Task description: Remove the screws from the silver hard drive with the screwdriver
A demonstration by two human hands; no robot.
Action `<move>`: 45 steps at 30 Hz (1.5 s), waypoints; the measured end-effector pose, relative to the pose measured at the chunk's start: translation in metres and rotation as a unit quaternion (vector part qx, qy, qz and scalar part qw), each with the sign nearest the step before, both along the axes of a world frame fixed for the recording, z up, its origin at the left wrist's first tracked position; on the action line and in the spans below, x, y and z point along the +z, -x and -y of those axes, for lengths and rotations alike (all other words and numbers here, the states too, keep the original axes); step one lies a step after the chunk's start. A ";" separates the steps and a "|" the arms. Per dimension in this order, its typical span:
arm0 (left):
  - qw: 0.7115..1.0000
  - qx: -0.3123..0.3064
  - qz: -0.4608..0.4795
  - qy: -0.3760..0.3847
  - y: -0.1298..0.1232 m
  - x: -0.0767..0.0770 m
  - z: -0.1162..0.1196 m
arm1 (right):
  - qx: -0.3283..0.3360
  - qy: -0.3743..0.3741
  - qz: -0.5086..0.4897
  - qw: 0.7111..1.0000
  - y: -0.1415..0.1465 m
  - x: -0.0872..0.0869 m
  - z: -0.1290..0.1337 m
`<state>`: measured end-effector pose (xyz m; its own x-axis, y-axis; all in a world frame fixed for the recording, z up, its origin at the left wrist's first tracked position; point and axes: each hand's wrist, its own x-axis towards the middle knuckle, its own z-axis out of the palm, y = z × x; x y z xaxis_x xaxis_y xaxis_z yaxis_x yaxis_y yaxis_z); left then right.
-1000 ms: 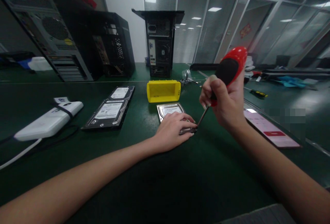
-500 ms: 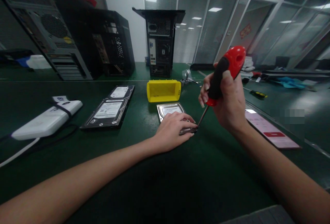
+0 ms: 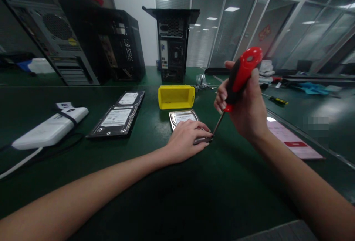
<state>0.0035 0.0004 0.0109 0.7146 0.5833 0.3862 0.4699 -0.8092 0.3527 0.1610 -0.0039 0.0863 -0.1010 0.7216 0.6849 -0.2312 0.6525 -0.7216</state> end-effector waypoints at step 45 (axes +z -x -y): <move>1.000 0.001 0.012 0.000 0.001 -0.003 0.000 | -0.015 0.047 -0.031 0.998 -0.005 0.009 0.000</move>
<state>0.0027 0.0007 0.0079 0.7043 0.5849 0.4022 0.4631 -0.8080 0.3642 0.1662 -0.0037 0.0948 -0.0374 0.7854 0.6179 -0.2593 0.5895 -0.7650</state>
